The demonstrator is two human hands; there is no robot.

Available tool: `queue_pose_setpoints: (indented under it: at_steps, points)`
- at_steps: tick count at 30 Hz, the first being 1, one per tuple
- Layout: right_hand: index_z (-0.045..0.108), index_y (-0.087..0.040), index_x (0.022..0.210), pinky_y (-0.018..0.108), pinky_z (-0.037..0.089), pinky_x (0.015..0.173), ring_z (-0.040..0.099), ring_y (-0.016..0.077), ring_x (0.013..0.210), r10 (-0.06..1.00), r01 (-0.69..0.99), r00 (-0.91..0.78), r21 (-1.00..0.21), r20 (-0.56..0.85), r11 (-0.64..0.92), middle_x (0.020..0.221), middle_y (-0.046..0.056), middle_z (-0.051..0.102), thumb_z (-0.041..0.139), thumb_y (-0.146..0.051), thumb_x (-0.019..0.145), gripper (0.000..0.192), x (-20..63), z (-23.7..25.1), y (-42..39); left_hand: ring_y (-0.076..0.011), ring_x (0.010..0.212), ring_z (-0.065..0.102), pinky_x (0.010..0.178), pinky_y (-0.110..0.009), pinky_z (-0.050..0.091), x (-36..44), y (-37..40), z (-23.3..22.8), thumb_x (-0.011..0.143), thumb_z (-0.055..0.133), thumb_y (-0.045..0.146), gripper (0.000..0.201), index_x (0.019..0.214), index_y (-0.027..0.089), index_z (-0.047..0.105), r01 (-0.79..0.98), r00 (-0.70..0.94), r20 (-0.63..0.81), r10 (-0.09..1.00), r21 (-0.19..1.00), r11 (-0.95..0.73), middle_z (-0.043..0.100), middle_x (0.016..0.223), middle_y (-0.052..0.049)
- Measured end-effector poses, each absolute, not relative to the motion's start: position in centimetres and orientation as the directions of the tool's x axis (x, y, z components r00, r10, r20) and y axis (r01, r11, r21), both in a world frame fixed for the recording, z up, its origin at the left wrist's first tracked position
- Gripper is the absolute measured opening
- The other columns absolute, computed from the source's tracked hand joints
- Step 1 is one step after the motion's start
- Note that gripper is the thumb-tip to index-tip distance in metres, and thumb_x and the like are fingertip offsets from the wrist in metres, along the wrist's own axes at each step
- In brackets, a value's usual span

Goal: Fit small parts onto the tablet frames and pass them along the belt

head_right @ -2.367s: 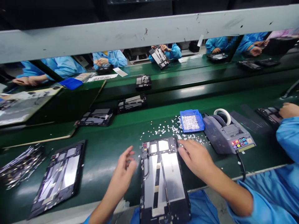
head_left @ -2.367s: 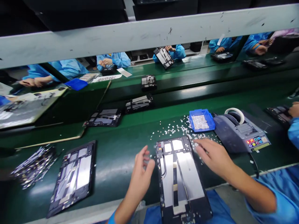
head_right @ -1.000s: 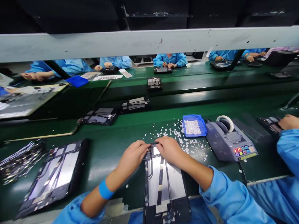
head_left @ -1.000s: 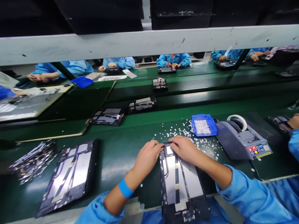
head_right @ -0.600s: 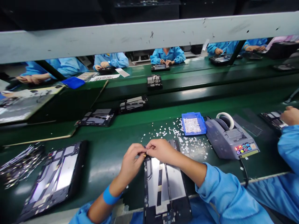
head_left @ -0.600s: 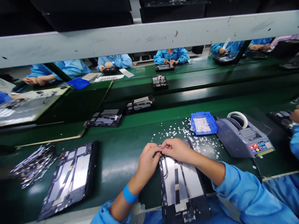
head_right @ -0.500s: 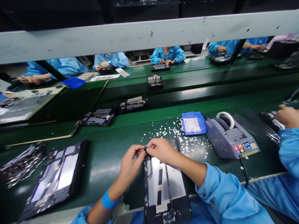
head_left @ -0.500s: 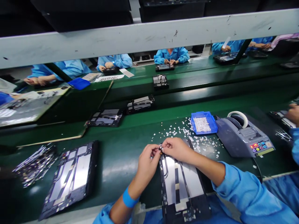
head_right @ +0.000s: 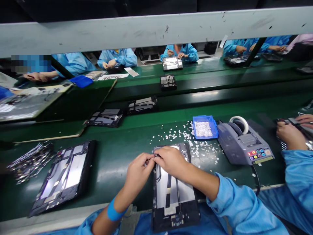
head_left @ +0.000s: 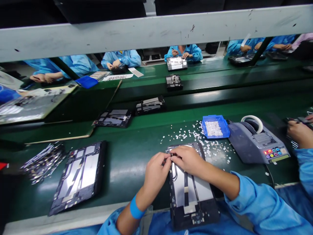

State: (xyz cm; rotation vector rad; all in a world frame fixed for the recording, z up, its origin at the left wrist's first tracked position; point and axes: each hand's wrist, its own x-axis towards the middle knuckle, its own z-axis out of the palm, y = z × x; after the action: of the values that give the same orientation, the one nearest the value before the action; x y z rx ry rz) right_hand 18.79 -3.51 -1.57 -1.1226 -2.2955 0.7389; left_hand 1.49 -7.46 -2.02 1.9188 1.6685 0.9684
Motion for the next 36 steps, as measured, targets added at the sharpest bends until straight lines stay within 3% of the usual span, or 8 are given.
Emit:
queue_pose_setpoints:
  at_steps: [5, 16, 19, 22, 24, 27, 30, 36]
  points:
    - [0.075, -0.018, 0.112, 0.029, 0.052, 0.089, 0.072, 0.0200, 0.098, 0.820, 0.590, -0.537, -0.607, 0.197, 0.533, 0.107, 0.006, 0.078, 0.052, -0.018, 0.100, 0.026, 19.2, -1.8, -3.2, -0.0191, 0.075, 0.064, 0.070, -0.029, 0.044, 1.6, -7.5, -1.7, 0.091, 0.057, 0.022, 0.016, 0.083, 0.023, 0.072, 0.712, 0.091, 0.274, 0.957, 0.654, -0.255, 0.071, 0.077, -0.001]
    - [0.067, -0.021, 0.081, 0.027, 0.043, 0.073, 0.064, 0.0178, 0.077, 0.882, 0.789, -0.368, -0.404, 0.294, 0.463, 0.080, 0.004, 0.069, 0.056, -0.017, 0.092, 0.016, 19.9, -1.6, -3.4, -0.0176, 0.069, 0.061, 0.064, -0.027, 0.043, 2.3, -6.8, -1.9, 0.086, 0.060, 0.028, 0.016, 0.082, 0.022, 0.074, 0.557, -0.033, 0.047, 0.998, 0.830, -0.021, 0.071, 0.075, 0.000]
    - [0.067, -0.019, 0.081, 0.027, 0.040, 0.070, 0.064, 0.0185, 0.077, 0.955, 0.905, -0.166, -0.348, 0.246, 0.247, 0.082, 0.006, 0.070, 0.055, -0.018, 0.092, 0.016, 24.9, -0.3, -0.7, -0.0167, 0.065, 0.060, 0.061, -0.026, 0.043, 1.9, -6.1, -2.2, 0.080, 0.063, 0.031, 0.013, 0.080, 0.020, 0.070, 0.372, -0.082, -0.062, 0.995, 0.924, 0.089, 0.069, 0.072, 0.000]
    - [0.070, -0.014, 0.088, 0.031, 0.040, 0.066, 0.065, 0.0244, 0.075, 0.980, 0.984, 0.128, -0.143, 0.154, -0.106, 0.084, 0.015, 0.071, 0.051, -0.026, 0.097, 0.024, 30.9, 0.6, 2.1, -0.0152, 0.065, 0.059, 0.062, -0.025, 0.044, 1.7, -5.5, -2.5, 0.075, 0.067, 0.031, 0.012, 0.074, 0.020, 0.062, 0.184, -0.086, -0.145, 0.986, 0.970, 0.159, 0.067, 0.071, 0.000]
    - [0.071, -0.010, 0.096, 0.034, 0.042, 0.069, 0.066, 0.0279, 0.080, 0.980, 0.987, 0.152, -0.071, 0.132, -0.144, 0.092, 0.020, 0.071, 0.049, -0.020, 0.096, 0.025, 32.7, 0.8, 2.7, -0.0145, 0.064, 0.059, 0.062, -0.025, 0.044, 1.7, -5.3, -2.8, 0.074, 0.067, 0.031, 0.014, 0.073, 0.020, 0.060, 0.115, -0.085, -0.183, 0.980, 0.975, 0.192, 0.066, 0.071, 0.000]
    - [0.073, -0.015, 0.101, 0.034, 0.045, 0.080, 0.066, 0.0264, 0.092, 0.985, 0.966, -0.089, -0.227, 0.148, 0.122, 0.101, 0.015, 0.072, 0.052, -0.012, 0.092, 0.023, 29.9, 0.4, 0.8, -0.0140, 0.064, 0.058, 0.062, -0.024, 0.044, 1.9, -5.3, -3.0, 0.073, 0.068, 0.030, 0.013, 0.073, 0.020, 0.059, 0.087, -0.103, -0.199, 0.975, 0.974, 0.208, 0.065, 0.070, 0.001]
    - [0.074, -0.020, 0.094, 0.032, 0.046, 0.084, 0.065, 0.0222, 0.092, 0.914, 0.802, -0.377, -0.440, 0.150, 0.404, 0.094, 0.007, 0.072, 0.054, -0.020, 0.097, 0.020, 23.5, -0.5, -2.4, -0.0143, 0.065, 0.059, 0.062, -0.024, 0.045, 2.0, -5.5, -3.0, 0.073, 0.068, 0.030, 0.013, 0.074, 0.020, 0.059, 0.101, -0.122, -0.188, 0.975, 0.974, 0.201, 0.066, 0.071, 0.001]
    - [0.074, -0.020, 0.090, 0.030, 0.046, 0.079, 0.066, 0.0212, 0.086, 0.902, 0.769, -0.420, -0.490, 0.099, 0.412, 0.090, 0.007, 0.073, 0.059, -0.025, 0.097, 0.018, 17.9, -1.9, -4.1, -0.0169, 0.070, 0.064, 0.066, -0.027, 0.050, 2.1, -6.3, -2.9, 0.076, 0.068, 0.034, 0.015, 0.075, 0.019, 0.063, 0.194, -0.161, -0.126, 0.979, 0.968, 0.157, 0.071, 0.074, -0.002]
